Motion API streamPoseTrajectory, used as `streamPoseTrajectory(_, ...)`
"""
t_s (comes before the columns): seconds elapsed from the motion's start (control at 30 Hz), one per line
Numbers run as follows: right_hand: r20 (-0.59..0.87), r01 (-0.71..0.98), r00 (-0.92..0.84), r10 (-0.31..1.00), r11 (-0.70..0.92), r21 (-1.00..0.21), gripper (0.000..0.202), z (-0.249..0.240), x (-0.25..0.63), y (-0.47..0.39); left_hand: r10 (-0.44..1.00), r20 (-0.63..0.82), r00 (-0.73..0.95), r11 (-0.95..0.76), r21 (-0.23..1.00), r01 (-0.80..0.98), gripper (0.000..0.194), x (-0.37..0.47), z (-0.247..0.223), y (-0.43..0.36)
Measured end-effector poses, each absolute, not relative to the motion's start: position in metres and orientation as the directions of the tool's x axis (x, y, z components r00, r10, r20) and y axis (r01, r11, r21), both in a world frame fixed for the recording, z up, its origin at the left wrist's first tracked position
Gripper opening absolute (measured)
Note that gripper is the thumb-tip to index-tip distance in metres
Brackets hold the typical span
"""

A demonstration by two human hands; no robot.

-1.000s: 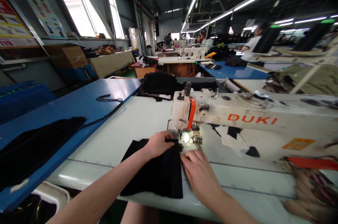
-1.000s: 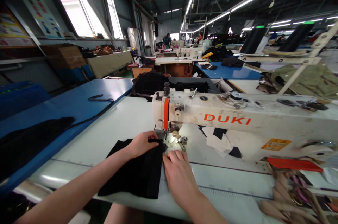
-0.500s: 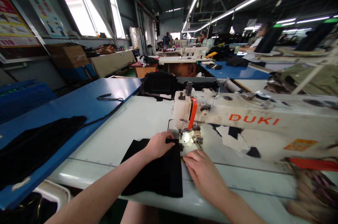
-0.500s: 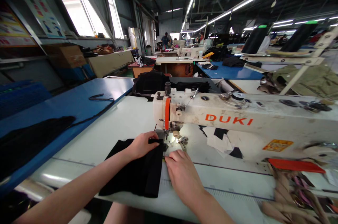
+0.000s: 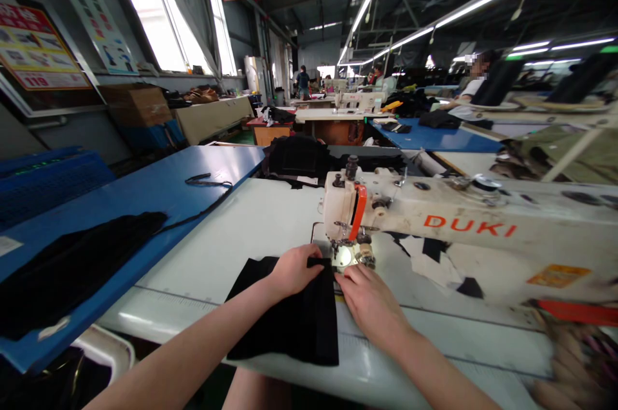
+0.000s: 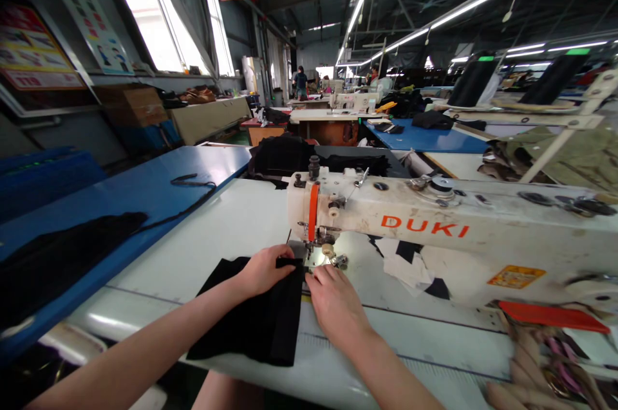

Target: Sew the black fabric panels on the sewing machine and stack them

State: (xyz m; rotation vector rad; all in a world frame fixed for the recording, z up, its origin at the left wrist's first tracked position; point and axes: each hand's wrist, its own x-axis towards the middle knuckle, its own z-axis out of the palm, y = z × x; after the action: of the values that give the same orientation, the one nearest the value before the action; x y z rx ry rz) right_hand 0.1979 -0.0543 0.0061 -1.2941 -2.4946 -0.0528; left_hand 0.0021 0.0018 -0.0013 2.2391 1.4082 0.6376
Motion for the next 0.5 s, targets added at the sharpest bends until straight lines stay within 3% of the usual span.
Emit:
streamPoseTrajectory(0.07,0.288,0.806,-0.537,0.793,0.583,-0.103,0.023,0.006,0.198,-0.055,0.887,0.236,0.396,-0.461,0.497,0.735,0.018,0.002,-0.001,0.0)
streamPoseTrajectory(0.17,0.283,0.809,-0.534,0.797,0.579,-0.105,0.023,0.004,0.198,-0.055,0.778,0.364,0.512,-0.617,0.291,0.731,0.017,0.003,0.004,-0.004)
streamPoseTrajectory(0.3,0.294,0.807,-0.533,0.793,0.581,-0.106,0.021,0.002,0.198,-0.055,0.547,0.297,0.783,-0.829,0.066,0.555,0.019,0.003,0.008,-0.011)
streamPoseTrajectory(0.37,0.304,0.805,-0.534,0.789,0.584,-0.102,0.021,0.002,0.198,-0.054,0.531,0.248,0.81,-0.842,0.053,0.537,0.022,0.002,0.007,-0.018)
streamPoseTrajectory(0.5,0.302,0.798,-0.545,0.782,0.594,-0.099,0.022,0.003,0.199,-0.053,0.653,0.25,0.715,-0.756,0.146,0.638,0.029,-0.002,0.006,-0.036)
